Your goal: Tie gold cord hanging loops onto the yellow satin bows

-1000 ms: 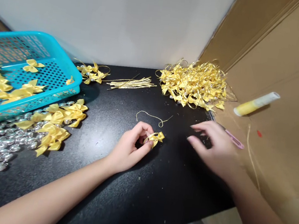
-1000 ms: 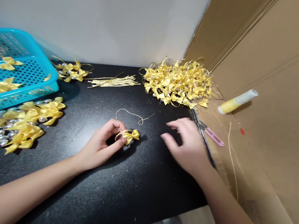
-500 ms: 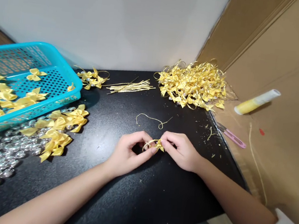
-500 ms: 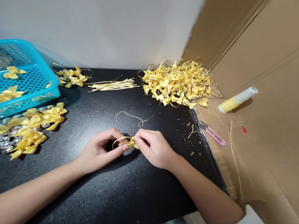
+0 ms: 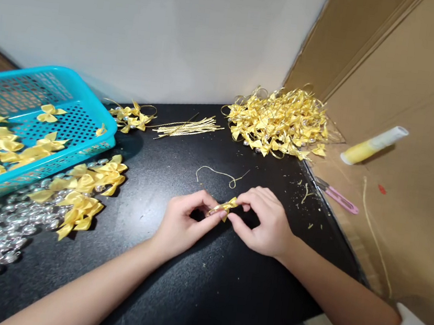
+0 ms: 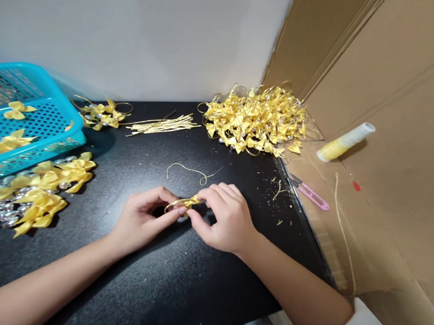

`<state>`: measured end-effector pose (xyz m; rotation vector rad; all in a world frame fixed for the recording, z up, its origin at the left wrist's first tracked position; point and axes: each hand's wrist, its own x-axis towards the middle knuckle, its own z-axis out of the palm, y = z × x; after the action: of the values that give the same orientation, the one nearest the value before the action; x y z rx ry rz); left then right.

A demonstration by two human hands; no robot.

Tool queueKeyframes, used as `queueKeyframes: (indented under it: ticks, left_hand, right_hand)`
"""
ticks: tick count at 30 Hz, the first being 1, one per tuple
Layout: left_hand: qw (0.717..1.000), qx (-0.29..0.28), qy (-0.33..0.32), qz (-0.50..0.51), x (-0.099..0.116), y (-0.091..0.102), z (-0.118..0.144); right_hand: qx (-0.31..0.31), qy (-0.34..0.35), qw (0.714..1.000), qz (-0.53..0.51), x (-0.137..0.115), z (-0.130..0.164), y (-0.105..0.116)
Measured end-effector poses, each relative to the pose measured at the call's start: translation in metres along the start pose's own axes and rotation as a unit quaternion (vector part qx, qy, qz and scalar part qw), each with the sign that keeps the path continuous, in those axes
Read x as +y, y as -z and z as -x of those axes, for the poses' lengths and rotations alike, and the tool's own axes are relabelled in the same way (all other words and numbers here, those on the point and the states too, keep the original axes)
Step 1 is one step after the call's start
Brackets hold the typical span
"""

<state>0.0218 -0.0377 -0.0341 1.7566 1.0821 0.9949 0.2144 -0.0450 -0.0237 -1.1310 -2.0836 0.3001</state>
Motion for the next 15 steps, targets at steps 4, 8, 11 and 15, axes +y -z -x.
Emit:
queueKeyframes:
  ticks: [4, 8, 11, 15]
  left_hand:
    - [0.994, -0.017, -0.073, -0.075, 0.0017, -0.0005, 0.0019]
    - [0.989, -0.048, -0.104, -0.093, 0.0021, -0.0004, 0.0024]
    - [0.986, -0.076, -0.112, -0.093, 0.0031, 0.0, 0.0014]
    - [0.98, -0.108, -0.132, -0.104, 0.0047, 0.0009, -0.0001]
  right_hand:
    - [-0.112, -0.01, 0.993, 0.042, 0.0005, 0.0007, -0.0029]
    - [-0.15, -0.022, 0.988, 0.033, 0.0043, 0.0005, -0.0035]
    - [-0.174, -0.025, 0.984, 0.03, 0.0054, -0.0008, -0.002]
    - [-0.232, 0.003, 0.972, 0.034, 0.0063, -0.0032, 0.0001]
